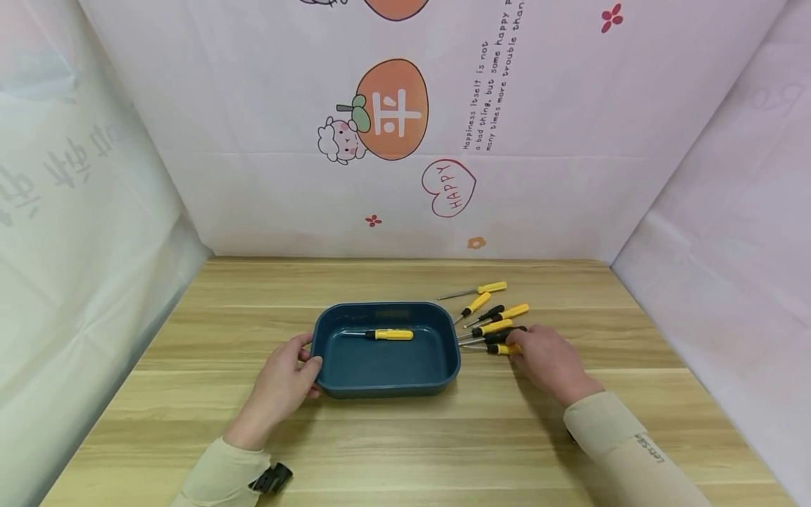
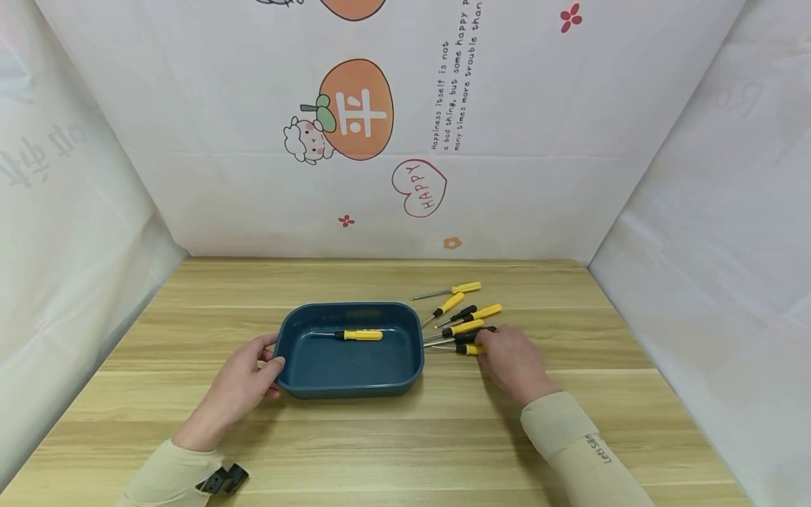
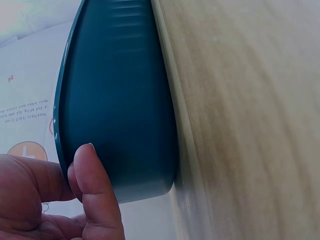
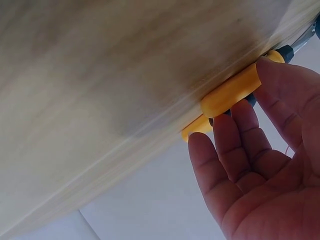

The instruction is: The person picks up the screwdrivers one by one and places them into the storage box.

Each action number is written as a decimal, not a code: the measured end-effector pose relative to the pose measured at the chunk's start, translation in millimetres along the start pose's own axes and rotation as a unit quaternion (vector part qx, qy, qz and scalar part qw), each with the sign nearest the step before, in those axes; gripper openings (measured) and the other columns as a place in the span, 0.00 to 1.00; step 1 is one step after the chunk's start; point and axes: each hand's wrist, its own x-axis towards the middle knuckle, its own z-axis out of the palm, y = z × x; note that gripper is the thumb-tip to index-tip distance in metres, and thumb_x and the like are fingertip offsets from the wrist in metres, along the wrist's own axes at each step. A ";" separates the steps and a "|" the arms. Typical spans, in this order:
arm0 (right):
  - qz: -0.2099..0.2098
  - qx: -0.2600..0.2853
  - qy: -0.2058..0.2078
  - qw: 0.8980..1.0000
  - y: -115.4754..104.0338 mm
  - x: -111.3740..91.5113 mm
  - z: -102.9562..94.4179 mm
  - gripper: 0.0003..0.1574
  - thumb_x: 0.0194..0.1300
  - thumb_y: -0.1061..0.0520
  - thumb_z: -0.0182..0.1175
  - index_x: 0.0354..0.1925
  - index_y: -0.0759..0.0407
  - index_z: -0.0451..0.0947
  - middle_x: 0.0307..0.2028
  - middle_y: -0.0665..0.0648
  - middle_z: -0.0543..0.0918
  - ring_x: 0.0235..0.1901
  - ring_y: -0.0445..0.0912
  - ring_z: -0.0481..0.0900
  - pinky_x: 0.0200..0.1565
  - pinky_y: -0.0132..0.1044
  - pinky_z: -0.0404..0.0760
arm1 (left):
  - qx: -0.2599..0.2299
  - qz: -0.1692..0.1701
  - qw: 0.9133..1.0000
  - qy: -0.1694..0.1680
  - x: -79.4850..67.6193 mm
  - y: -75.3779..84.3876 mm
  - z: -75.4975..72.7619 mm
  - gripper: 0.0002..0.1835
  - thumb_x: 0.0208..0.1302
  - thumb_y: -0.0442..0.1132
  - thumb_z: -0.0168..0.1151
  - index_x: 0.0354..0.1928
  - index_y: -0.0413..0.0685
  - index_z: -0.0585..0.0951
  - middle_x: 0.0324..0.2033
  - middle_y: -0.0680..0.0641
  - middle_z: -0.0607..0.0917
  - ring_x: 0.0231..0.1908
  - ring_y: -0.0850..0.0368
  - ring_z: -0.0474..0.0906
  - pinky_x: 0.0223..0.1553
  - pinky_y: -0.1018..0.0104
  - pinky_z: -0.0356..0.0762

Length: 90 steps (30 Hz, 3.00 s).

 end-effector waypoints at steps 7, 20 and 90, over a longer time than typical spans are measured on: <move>0.001 0.001 -0.008 1.000 0.0 -0.4 0.2 0.10 0.63 0.57 0.75 0.43 0.54 0.87 0.32 0.55 0.81 0.31 0.49 0.79 0.33 0.48 0.83 | 0.000 0.002 1.000 -0.002 0.5 0.8 0.8 0.27 0.75 0.35 0.56 0.73 0.33 0.68 0.45 0.37 0.78 0.21 0.57 0.83 0.26 0.62 0.88; -0.005 -0.007 -0.008 1.000 0.9 -3.3 2.7 0.09 0.63 0.57 0.75 0.42 0.54 0.88 0.32 0.55 0.83 0.32 0.50 0.80 0.36 0.50 0.85 | -0.007 -0.001 1.000 -0.006 1.4 -0.2 3.9 0.28 0.75 0.35 0.56 0.73 0.33 0.68 0.47 0.37 0.78 0.21 0.57 0.83 0.26 0.62 0.88; -0.005 0.049 -0.007 0.999 3.0 -7.4 -15.7 0.07 0.71 0.58 0.66 0.45 0.56 0.85 0.39 0.56 0.88 0.37 0.51 0.85 0.42 0.55 0.87 | -0.016 0.001 1.000 -0.010 1.7 -0.7 1.9 0.28 0.76 0.34 0.56 0.73 0.33 0.67 0.47 0.37 0.77 0.22 0.57 0.83 0.26 0.64 0.87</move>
